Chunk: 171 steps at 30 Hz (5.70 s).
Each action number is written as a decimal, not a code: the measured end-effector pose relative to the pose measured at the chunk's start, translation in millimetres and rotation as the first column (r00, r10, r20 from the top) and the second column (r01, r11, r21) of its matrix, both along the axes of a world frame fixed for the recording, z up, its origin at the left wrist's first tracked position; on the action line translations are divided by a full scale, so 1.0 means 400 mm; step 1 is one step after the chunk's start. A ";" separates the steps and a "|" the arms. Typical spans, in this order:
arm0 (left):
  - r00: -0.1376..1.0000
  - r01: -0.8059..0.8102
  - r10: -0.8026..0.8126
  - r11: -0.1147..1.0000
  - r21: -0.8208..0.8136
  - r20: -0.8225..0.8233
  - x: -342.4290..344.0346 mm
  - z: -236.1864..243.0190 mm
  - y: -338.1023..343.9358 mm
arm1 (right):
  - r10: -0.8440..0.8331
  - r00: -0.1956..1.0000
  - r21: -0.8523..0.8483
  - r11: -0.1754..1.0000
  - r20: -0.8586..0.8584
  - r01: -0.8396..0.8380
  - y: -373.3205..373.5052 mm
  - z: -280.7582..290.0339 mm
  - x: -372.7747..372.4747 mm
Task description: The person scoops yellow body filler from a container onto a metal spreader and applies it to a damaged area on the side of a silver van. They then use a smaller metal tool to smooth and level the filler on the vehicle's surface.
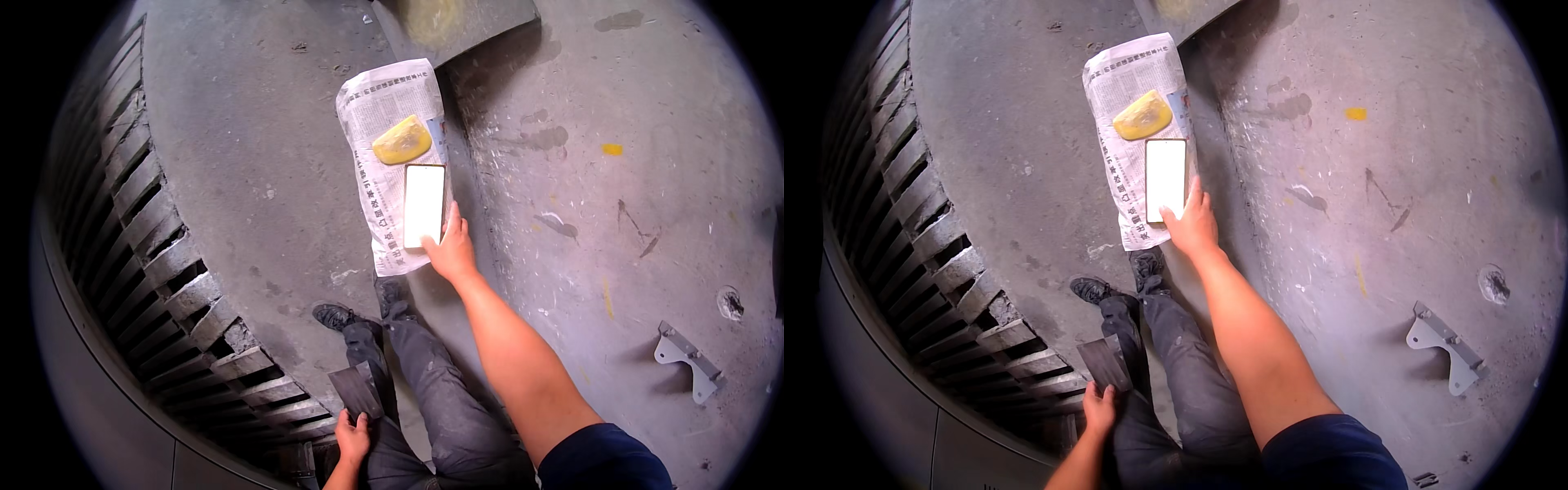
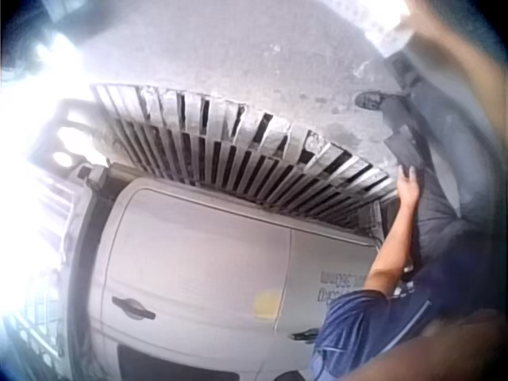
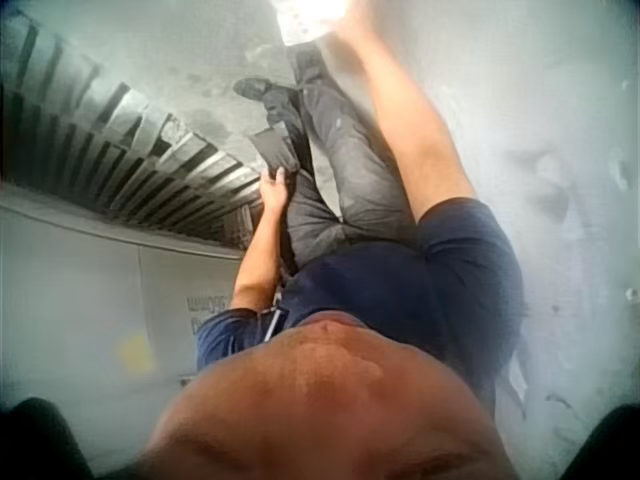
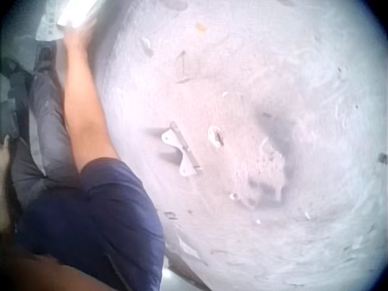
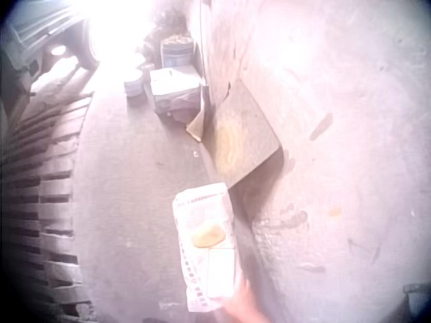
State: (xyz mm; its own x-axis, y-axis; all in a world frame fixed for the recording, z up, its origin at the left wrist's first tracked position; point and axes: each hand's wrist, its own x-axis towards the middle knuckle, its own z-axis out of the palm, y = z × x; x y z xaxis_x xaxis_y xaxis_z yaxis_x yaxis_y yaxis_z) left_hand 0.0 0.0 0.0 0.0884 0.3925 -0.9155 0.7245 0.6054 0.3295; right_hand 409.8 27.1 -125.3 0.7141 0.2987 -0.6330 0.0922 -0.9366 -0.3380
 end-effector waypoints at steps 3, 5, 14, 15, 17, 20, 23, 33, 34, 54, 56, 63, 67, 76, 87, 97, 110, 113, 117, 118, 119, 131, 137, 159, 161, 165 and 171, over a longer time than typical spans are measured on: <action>0.999 -0.030 0.030 1.000 0.000 0.012 -0.013 -0.003 -0.009 | -0.088 0.996 0.076 0.993 -0.028 0.090 -0.012 -0.008 0.004; 1.000 -0.014 0.014 1.000 0.007 0.026 -0.021 0.002 -0.012 | -0.121 0.992 0.120 0.985 -0.045 0.125 -0.035 -0.012 -0.004; 0.950 -0.294 0.301 0.952 -0.088 0.084 0.092 0.096 0.077 | 0.018 0.996 0.146 0.989 -0.083 -0.005 -0.129 0.088 -0.160; 0.929 -0.338 0.346 0.937 -0.084 0.127 0.118 0.120 0.095 | 0.136 0.989 0.185 0.975 -0.063 -0.123 -0.147 0.098 -0.203; 0.870 -0.438 0.444 0.896 -0.076 0.215 0.171 0.170 0.128 | 0.302 0.898 0.257 0.940 -0.318 -0.225 -0.113 0.222 -0.247; 0.839 -0.466 0.477 0.878 -0.107 0.262 0.236 0.260 0.175 | 0.077 0.435 0.240 0.911 -0.897 0.335 -0.080 0.363 -0.323; 0.814 -0.442 0.466 0.884 -0.149 0.347 0.253 0.351 0.203 | 0.193 0.469 0.396 0.834 -0.862 0.385 -0.059 0.475 -0.392; 0.691 -0.514 0.481 0.852 -0.102 0.539 0.125 0.678 0.243 | 0.826 0.294 0.870 0.409 -0.481 0.275 0.068 1.142 -0.164; 0.690 -0.538 0.476 0.841 -0.055 0.546 0.098 0.705 0.235 | 0.879 0.194 0.803 0.281 -0.435 0.526 0.050 1.245 -0.184; 0.487 -0.846 0.602 0.504 0.172 0.632 -0.420 0.879 -0.155 | 0.507 -0.539 0.628 -0.005 0.672 0.778 -0.006 2.001 -0.788; 0.438 -0.875 0.620 0.459 0.152 0.651 -0.468 0.883 -0.208 | 0.464 -0.528 0.611 -0.036 0.711 0.791 -0.036 2.021 -0.837; 0.378 -0.921 0.646 0.333 0.201 0.663 -0.581 0.856 -0.338 | 0.436 -0.516 0.603 -0.081 0.738 0.794 -0.093 2.056 -0.920; 0.363 -0.930 0.636 0.293 0.221 0.681 -0.570 0.871 -0.342 | 0.457 -0.571 0.644 -0.006 0.682 0.765 -0.099 2.025 -0.928; 0.431 -0.898 0.642 0.374 0.232 0.634 -0.442 0.930 -0.229 | 0.512 -0.496 0.594 -0.036 0.701 0.803 -0.046 2.008 -0.761; 0.371 -0.864 0.516 0.497 0.083 0.772 -0.204 1.036 0.141 | 0.623 -0.321 0.598 -0.302 0.714 0.743 0.048 2.030 -0.499; 0.376 -0.741 0.332 0.669 0.065 0.865 -0.113 1.115 0.534 | 0.989 0.122 0.813 -0.137 0.082 0.566 0.211 1.821 -0.417; 0.364 -0.493 0.164 0.869 0.040 0.917 -0.006 1.193 0.941 | 0.650 0.683 0.923 0.374 -0.333 0.094 0.784 1.541 -0.525; 0.294 -0.513 0.162 0.859 0.013 0.942 0.026 1.177 1.036 | 0.588 0.766 0.935 0.351 -0.259 0.048 0.840 1.532 -0.465; 0.240 -0.573 0.281 0.813 -0.098 0.929 0.086 1.195 1.185 | 0.528 0.825 0.960 0.274 -0.202 0.060 0.932 1.474 -0.363; 0.247 -0.574 0.271 0.814 -0.085 0.930 0.110 1.188 1.221 | 0.526 0.831 0.955 0.294 -0.180 0.021 0.957 1.466 -0.329; 0.254 -0.575 0.261 0.815 -0.071 0.931 0.137 1.181 1.256 | 0.511 0.841 0.955 0.297 -0.178 0.022 0.986 1.461 -0.302; 0.386 -0.643 0.161 0.753 0.140 0.909 0.627 1.216 1.586 | 0.565 0.797 0.939 0.109 0.212 -0.327 1.369 1.512 -0.007; 0.480 -0.688 -0.037 0.604 0.402 0.877 0.730 1.226 1.750 | 0.545 0.625 0.713 0.070 0.559 -0.698 1.518 1.547 0.073; 0.264 -0.672 -0.030 0.711 0.206 0.964 0.882 1.292 2.524 | 0.695 0.552 0.441 0.361 0.460 -0.822 2.157 1.458 0.284; 0.278 -0.693 -0.008 0.690 0.207 0.960 0.907 1.282 2.579 | 0.481 0.852 0.534 0.674 0.206 -0.510 2.202 1.516 0.354; 0.339 -0.702 -0.011 0.663 0.261 0.941 0.979 1.251 2.658 | 0.535 0.804 0.915 0.403 -0.261 0.029 2.294 1.502 0.454; 0.531 -0.487 -0.214 0.715 0.502 0.820 1.087 1.182 2.760 | 0.567 0.736 0.926 0.292 -0.370 0.241 2.593 1.547 0.641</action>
